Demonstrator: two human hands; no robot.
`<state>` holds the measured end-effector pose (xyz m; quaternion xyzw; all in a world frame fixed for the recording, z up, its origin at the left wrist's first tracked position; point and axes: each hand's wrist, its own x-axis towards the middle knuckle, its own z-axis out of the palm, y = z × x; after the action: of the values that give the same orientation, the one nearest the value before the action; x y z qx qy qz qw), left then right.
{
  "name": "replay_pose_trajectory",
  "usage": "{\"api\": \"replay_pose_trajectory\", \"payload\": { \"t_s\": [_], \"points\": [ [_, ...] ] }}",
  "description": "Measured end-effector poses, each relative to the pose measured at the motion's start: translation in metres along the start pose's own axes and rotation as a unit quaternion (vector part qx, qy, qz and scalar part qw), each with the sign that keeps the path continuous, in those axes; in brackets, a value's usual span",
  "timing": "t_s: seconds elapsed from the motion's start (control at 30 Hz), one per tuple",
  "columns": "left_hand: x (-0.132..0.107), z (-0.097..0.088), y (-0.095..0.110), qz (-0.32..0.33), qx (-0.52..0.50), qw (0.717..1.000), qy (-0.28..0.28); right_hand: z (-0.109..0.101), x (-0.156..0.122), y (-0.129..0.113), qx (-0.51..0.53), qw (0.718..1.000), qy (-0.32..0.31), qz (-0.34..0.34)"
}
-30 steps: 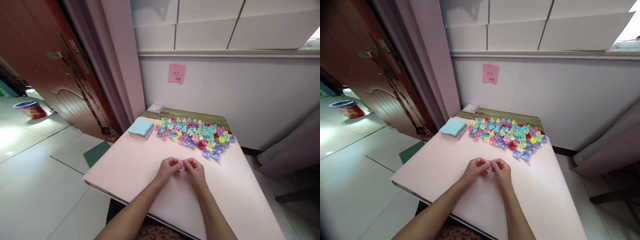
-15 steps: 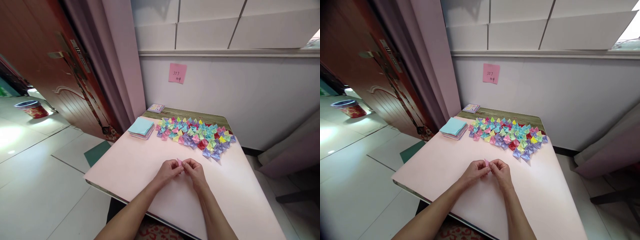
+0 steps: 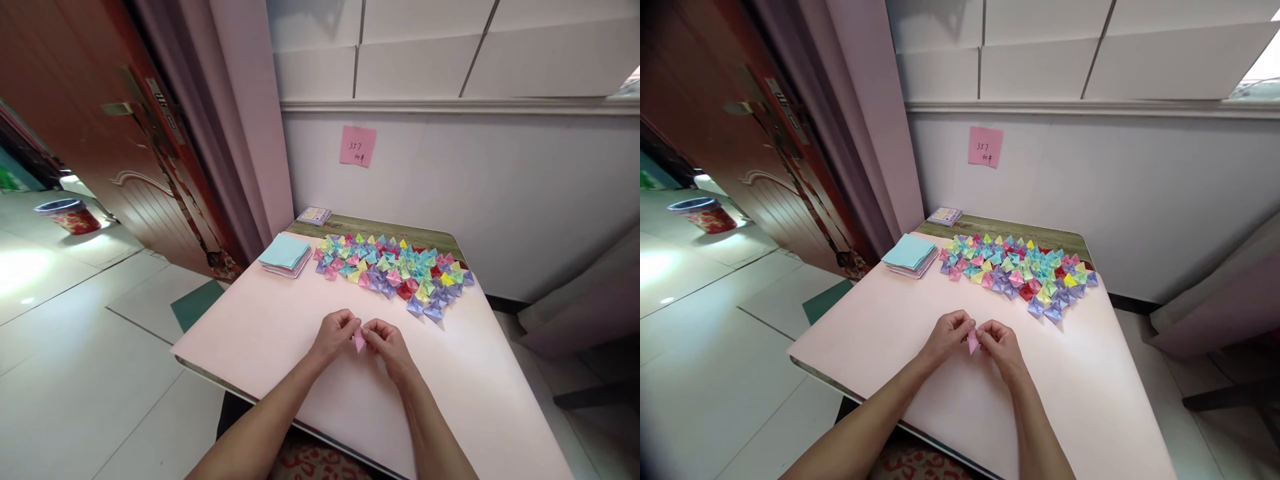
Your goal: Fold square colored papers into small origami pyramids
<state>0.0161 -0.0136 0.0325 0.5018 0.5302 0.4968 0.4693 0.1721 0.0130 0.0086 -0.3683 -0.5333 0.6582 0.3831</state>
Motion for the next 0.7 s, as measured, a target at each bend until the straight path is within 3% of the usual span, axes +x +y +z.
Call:
{"api": "replay_pose_trajectory", "payload": {
  "t_s": [0.17,0.33,0.43,0.7],
  "points": [
    [0.002,0.001,-0.001,-0.008,0.010,1.000,0.009,0.002,0.000,-0.001,0.002,1.000,-0.009,-0.005],
    [0.004,-0.001,-0.004,-0.053,-0.084,0.994,0.053,-0.002,0.005,0.009,0.008,0.996,0.088,-0.018],
    [0.004,-0.001,-0.002,-0.063,-0.124,0.990,0.038,-0.004,0.007,0.013,0.005,0.992,0.126,-0.020],
    [0.003,0.005,0.000,-0.062,-0.111,0.991,0.035,-0.003,0.008,0.013,0.013,0.990,0.134,-0.036]
  ]
}}
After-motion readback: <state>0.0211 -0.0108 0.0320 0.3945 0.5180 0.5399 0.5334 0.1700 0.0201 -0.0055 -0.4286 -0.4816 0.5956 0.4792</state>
